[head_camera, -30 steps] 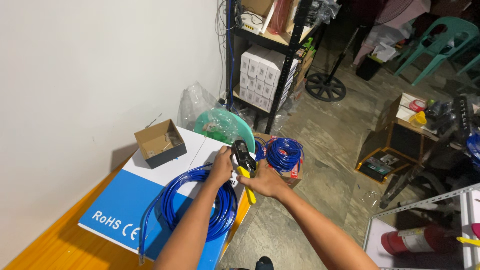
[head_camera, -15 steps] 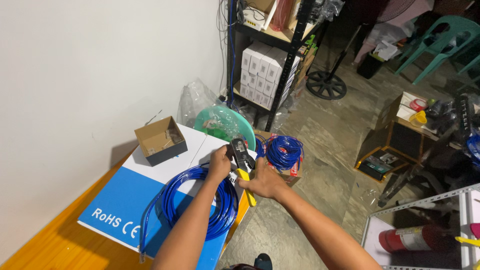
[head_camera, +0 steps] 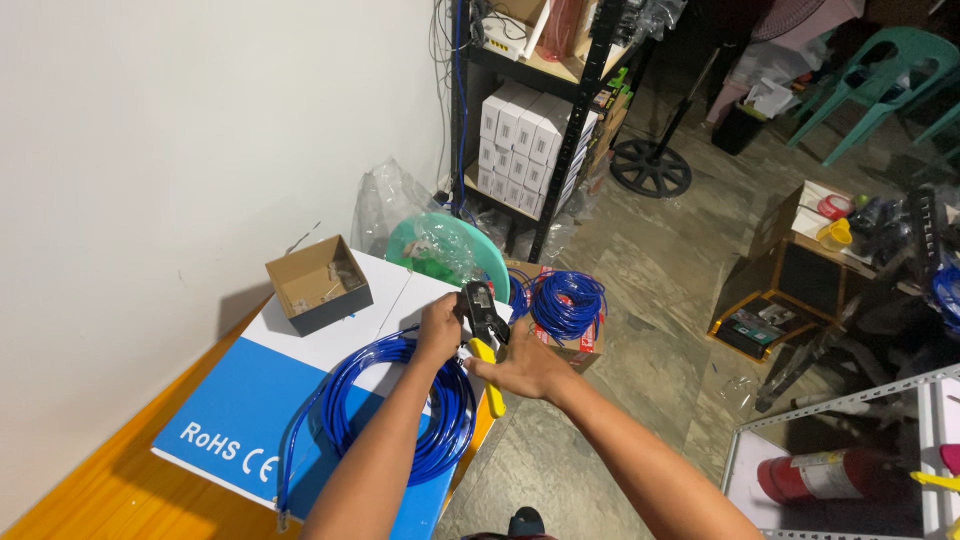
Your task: The person uses a yellow-handled crimping tool to crimp connectors onto the ends of blue network cables, working over a product box on a workbench. They handle coiled cables, position a connector on the cable end, and squeeze the crimping tool repeatedly, working on cable ends one at a time.
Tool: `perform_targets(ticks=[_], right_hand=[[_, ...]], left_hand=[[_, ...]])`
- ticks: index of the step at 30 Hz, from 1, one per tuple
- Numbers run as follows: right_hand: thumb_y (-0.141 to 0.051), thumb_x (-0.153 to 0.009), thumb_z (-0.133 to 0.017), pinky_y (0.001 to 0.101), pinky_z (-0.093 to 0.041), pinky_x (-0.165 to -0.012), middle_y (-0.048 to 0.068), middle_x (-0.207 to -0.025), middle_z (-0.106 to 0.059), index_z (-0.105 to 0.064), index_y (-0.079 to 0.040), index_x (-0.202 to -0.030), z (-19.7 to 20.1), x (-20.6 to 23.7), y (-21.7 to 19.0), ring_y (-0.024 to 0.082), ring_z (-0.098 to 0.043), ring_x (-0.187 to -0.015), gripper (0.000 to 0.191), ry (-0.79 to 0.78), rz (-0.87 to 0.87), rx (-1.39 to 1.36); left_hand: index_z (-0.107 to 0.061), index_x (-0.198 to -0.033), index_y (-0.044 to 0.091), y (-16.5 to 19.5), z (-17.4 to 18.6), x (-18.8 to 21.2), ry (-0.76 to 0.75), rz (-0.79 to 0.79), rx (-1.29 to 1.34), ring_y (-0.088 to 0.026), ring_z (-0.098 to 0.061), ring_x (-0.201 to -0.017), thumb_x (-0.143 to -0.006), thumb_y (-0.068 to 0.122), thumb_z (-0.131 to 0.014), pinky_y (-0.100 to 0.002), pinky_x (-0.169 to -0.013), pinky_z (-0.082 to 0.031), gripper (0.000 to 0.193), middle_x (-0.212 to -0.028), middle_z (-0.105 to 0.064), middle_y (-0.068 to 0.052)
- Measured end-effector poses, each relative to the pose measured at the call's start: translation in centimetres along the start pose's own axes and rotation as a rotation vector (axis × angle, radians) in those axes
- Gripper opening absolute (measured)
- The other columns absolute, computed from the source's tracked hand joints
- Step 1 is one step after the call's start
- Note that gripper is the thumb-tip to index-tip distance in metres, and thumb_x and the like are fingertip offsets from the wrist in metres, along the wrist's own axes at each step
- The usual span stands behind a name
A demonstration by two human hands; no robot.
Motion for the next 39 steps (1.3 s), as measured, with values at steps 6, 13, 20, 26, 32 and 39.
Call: perform_targets(ticks=[6,13,20,26,32,39], right_hand=[[-0.071,-0.066,-0.071,0.0430,-0.056,-0.093,0.032,-0.107,-0.068,-0.043,0.016,-0.126,4.2,1.8,-2.1,0.040,-0.071,-0.103,0.109,-0.049,-0.021,0.057],[-0.075,-0.064,-0.074,0.0425,-0.054,-0.094,0.032,-0.109,-0.066,-0.041,0.016,-0.127,12.2,7.1,-5.9,0.040,-0.070,-0.106,0.116,-0.103,-0.041,0.081],[-0.068,-0.063,-0.076,0.0410,-0.055,-0.093,0.031,-0.109,-0.066,-0.043,0.017,-0.122,12.9,6.2,-5.9,0.039,-0.070,-0.106,0.108,-0.057,-0.007,0.030],[-0.064,-0.066,-0.075,0.0398,-0.056,-0.093,0.030,-0.107,-0.069,-0.046,0.016,-0.122,10.5,2.6,-3.8,0.037,-0.072,-0.105,0.101,-0.089,-0.066,0.029],[-0.059,-0.069,-0.076,0.0395,-0.052,-0.099,0.030,-0.114,-0.066,-0.042,0.016,-0.127,9.4,0.7,-2.0,0.037,-0.068,-0.112,0.101,-0.073,-0.051,0.018],[-0.062,-0.071,-0.075,0.0397,-0.051,-0.101,0.033,-0.117,-0.065,-0.040,0.017,-0.129,7.4,-2.5,-1.2,0.039,-0.066,-0.115,0.104,-0.085,-0.082,0.046]], left_hand=[[-0.073,-0.100,0.001,4.7,0.1,-0.7,0.007,-0.043,0.052,-0.022,-0.077,-0.082,-0.079,-0.012,-0.046,-0.033,-0.073,-0.056,0.036,-0.086,-0.078,-0.013],[-0.073,-0.097,0.001,14.6,1.0,-0.9,0.006,-0.046,0.034,-0.022,-0.076,-0.079,-0.082,-0.010,-0.048,-0.034,-0.071,-0.056,0.031,-0.085,-0.077,-0.014],[-0.075,-0.098,0.000,15.6,0.6,-2.4,-0.016,0.060,0.042,-0.019,-0.065,-0.069,-0.086,-0.007,-0.051,-0.034,-0.063,-0.050,0.027,-0.076,-0.074,-0.014],[-0.073,-0.100,0.001,11.3,-0.3,-3.5,0.003,-0.027,0.069,-0.014,-0.071,-0.073,-0.082,-0.009,-0.046,-0.031,-0.066,-0.052,0.035,-0.082,-0.076,-0.012],[-0.074,-0.102,0.001,8.8,-1.2,-4.3,0.003,0.023,0.044,-0.015,-0.067,-0.071,-0.082,-0.011,-0.044,-0.031,-0.064,-0.050,0.038,-0.081,-0.075,-0.012],[-0.074,-0.104,0.003,5.9,-0.5,-5.7,-0.068,0.122,0.055,-0.021,-0.066,-0.068,-0.083,-0.011,-0.041,-0.032,-0.062,-0.049,0.042,-0.084,-0.077,-0.011]])
Point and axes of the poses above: each hand's wrist, its own x-axis away from the middle knuckle, its own z-axis out of the back of the hand, y = z × x, the point moved 2 cm from there along -x, towards the middle knuckle
